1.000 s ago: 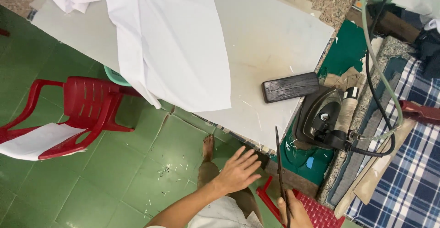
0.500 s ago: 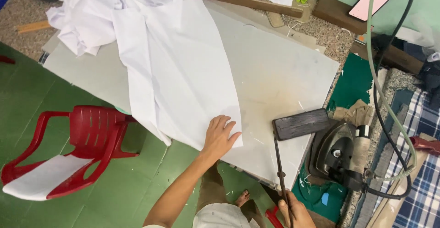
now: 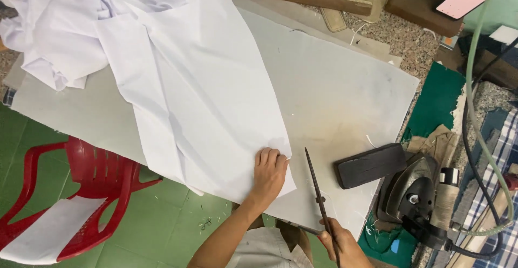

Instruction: The person irons a white fabric piece on a table using an iron and a black pressing block, then cuts the fabric with scissors. They fold and iron the fabric again, cut it once more, and place the cut piece into a green basket.

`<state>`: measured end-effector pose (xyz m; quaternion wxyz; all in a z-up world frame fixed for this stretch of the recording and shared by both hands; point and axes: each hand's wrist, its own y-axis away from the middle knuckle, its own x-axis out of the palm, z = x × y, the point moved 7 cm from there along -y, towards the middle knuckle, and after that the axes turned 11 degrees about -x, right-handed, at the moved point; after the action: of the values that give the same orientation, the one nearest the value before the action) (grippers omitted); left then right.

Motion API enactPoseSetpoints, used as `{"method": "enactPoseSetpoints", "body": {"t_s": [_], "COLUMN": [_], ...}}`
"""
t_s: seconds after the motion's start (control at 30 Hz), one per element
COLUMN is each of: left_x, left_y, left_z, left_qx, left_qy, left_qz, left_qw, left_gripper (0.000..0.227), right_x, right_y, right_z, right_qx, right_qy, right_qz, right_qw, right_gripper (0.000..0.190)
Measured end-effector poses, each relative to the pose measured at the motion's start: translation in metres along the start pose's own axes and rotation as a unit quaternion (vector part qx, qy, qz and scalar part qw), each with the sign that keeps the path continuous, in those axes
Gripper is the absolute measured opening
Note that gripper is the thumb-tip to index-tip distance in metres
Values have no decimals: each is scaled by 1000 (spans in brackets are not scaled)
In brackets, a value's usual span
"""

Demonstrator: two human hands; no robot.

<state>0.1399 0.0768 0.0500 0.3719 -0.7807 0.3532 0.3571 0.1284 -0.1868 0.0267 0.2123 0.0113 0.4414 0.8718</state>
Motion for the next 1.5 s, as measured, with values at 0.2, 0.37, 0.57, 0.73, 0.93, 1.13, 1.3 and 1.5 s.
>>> {"method": "enactPoseSetpoints", "body": {"t_s": [0.2,0.37,0.57,0.73,0.93,1.13,1.3,1.5], "left_x": [-13,-11,-10,-13,-14,-16,-18,-14], "left_y": [41,49,48,48,46,46,43,47], "left_z": [-4,10,21,25,28,28,27,27], "left_qx": [55,24,-20,-35,-50,-45,-42,-43], "left_qy": [-10,102,232,281,308,310,303,301], "left_qz": [42,59,93,96,110,99,90,100], "left_qw": [998,993,968,954,944,945,948,947], "left_gripper": [20,14,11,16,18,17,16,14], "right_x": [2,13,30,39,39,41,38,36], "right_y": [2,1,-17,-49,-66,-71,-71,-70], "right_z": [-30,-9,57,86,98,100,106,108], "right_qx": [9,10,-29,-129,-126,-82,-88,-58], "right_qy": [34,47,-70,-140,-118,-69,-50,-36], "right_qz": [31,117,140,102,54,40,34,25], "right_qw": [999,992,987,976,983,993,994,997], "right_gripper": [65,82,52,59,64,67,73,73]}}
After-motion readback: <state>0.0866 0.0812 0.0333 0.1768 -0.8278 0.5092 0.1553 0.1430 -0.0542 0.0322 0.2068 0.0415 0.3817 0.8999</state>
